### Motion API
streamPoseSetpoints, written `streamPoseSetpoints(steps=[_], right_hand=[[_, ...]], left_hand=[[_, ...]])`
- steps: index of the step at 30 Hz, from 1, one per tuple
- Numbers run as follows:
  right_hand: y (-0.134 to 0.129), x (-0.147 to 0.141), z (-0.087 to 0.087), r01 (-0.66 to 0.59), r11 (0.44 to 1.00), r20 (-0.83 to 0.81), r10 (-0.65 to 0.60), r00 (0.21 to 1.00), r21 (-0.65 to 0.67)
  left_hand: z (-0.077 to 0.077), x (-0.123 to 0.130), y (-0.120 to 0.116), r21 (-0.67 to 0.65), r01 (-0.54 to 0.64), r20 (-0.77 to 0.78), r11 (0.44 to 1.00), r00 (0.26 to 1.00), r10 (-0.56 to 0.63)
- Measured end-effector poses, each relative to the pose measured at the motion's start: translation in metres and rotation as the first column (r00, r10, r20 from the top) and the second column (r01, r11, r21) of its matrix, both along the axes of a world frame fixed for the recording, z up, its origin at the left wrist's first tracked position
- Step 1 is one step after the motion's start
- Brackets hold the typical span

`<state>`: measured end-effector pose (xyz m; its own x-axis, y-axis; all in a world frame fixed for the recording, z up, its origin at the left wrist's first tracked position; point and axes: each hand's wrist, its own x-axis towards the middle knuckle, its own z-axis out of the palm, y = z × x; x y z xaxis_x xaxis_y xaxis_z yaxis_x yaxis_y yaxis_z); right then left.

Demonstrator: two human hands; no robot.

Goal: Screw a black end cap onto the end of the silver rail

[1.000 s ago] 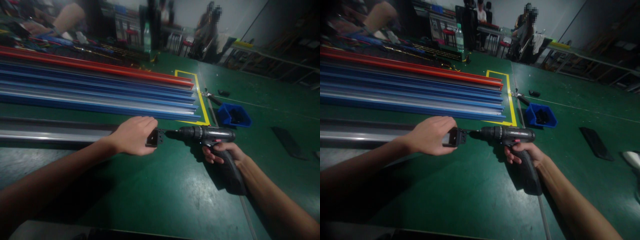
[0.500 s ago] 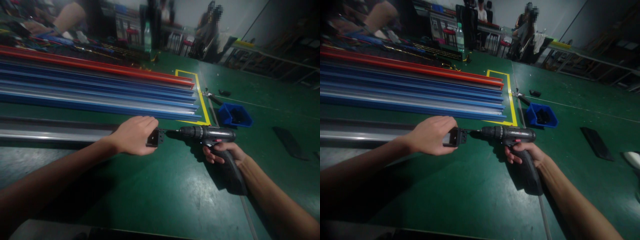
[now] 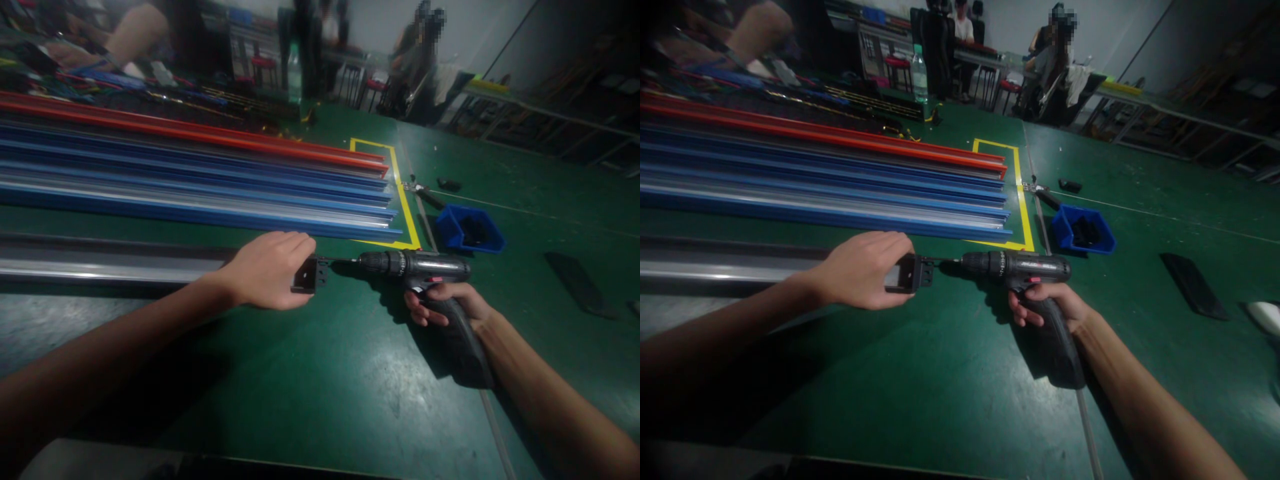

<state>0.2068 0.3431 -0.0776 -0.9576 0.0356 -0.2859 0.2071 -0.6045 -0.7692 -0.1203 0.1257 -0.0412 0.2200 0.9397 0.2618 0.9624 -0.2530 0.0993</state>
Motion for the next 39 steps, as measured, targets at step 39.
streamPoseSetpoints(steps=[39], right_hand=[[0.0003,0.0008,-0.0004,0.014,1.000,-0.013,-0.014,1.000,-0.004]], left_hand=[[0.0005,0.0008,0.0001,-0.002,-0.007,-0.010,1.000,1.000,0.007]])
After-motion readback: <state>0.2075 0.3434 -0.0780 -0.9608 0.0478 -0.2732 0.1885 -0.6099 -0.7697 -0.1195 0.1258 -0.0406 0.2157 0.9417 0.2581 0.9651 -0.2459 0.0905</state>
